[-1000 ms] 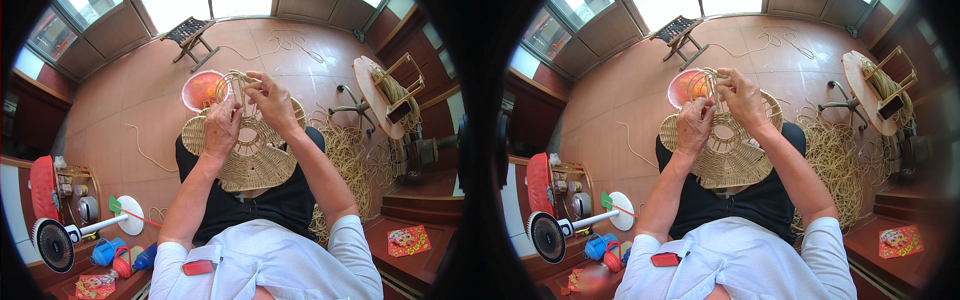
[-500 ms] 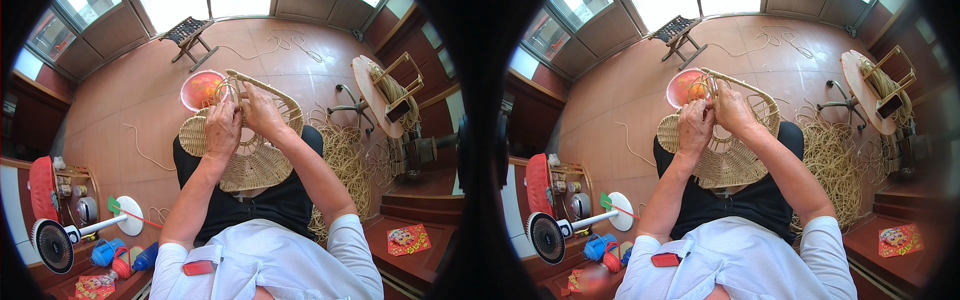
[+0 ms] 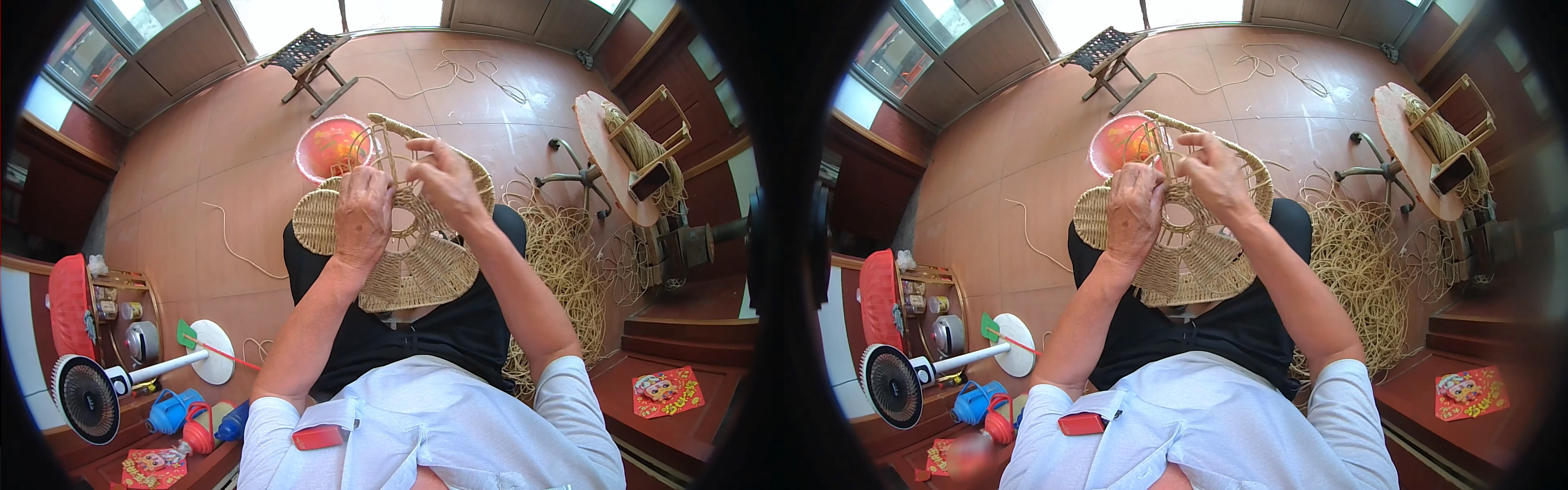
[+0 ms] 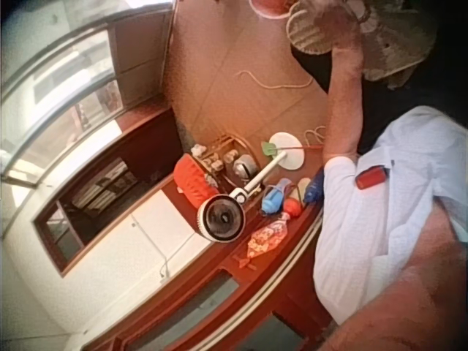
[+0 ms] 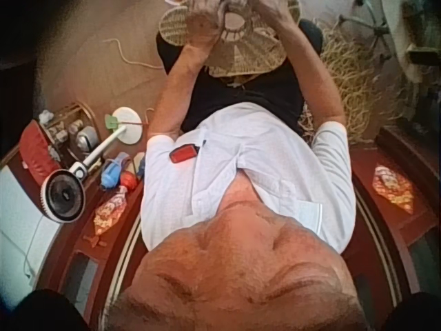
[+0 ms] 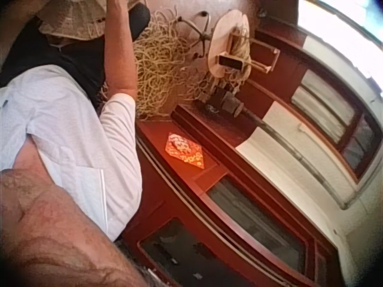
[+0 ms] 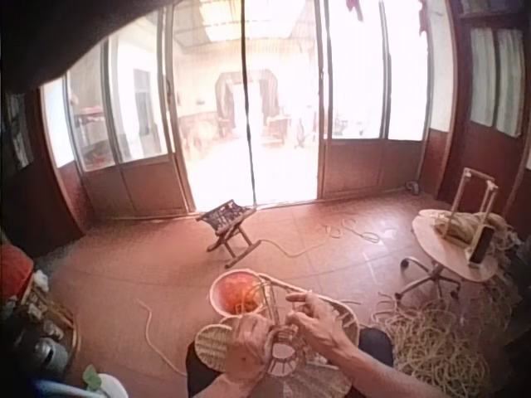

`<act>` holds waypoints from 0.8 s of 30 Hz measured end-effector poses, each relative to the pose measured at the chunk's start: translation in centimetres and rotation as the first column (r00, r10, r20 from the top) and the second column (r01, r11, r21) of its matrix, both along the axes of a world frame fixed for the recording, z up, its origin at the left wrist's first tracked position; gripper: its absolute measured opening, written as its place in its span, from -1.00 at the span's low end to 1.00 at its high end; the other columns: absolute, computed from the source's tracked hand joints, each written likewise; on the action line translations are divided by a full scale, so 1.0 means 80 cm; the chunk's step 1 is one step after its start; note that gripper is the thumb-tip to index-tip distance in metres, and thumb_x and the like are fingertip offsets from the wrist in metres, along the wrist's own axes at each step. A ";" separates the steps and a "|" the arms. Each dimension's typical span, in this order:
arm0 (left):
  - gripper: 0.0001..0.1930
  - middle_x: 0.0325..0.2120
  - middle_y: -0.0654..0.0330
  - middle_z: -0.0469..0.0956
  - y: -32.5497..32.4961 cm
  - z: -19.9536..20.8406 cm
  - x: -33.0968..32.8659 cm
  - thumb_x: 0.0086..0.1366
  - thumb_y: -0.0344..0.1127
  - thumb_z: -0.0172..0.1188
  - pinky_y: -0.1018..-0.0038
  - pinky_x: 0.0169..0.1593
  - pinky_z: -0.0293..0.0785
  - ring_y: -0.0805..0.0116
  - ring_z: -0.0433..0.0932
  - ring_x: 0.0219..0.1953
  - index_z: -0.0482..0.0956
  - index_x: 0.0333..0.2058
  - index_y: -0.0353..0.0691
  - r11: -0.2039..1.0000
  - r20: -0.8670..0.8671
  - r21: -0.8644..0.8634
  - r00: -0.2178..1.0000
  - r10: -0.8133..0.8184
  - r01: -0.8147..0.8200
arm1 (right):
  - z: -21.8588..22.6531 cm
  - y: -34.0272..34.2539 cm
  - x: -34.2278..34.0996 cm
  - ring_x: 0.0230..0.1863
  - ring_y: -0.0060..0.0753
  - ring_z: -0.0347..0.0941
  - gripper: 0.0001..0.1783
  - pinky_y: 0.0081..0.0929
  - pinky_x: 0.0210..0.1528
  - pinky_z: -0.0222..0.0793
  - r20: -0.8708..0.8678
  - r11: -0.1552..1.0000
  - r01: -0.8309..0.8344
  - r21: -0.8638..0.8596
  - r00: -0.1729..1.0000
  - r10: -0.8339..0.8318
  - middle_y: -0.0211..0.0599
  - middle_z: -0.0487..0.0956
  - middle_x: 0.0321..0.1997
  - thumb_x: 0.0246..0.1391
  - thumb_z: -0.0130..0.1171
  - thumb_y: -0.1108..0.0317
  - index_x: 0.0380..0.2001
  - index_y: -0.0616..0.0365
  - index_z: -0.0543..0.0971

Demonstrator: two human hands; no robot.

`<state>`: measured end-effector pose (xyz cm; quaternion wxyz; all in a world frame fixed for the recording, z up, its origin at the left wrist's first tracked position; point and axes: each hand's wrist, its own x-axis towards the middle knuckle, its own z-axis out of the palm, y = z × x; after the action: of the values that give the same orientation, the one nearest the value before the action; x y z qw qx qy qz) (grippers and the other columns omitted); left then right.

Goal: Manually weave a basket using straw/rattan fibers on a wooden frame.

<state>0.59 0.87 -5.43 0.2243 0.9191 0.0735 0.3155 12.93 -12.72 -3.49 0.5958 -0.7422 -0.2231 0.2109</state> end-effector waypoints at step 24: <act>-0.79 -0.32 0.02 0.62 -0.016 0.002 0.054 0.32 -0.44 0.31 0.02 -0.03 0.56 -0.07 0.63 -0.16 0.46 -0.16 -0.21 0.971 -0.069 -0.043 0.968 -0.240 0.237 | 0.042 -0.980 0.116 -0.78 -0.71 -0.06 -0.75 -0.64 -0.78 -0.16 -0.281 -0.062 0.988 0.140 -0.021 -0.960 -0.75 0.35 -0.60 0.26 0.44 0.14 -0.38 -0.07 0.58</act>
<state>4.90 -0.37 -5.26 0.2734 0.9283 -0.0238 0.2507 22.24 -91.09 -0.17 0.6805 -0.5656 0.3727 -0.2794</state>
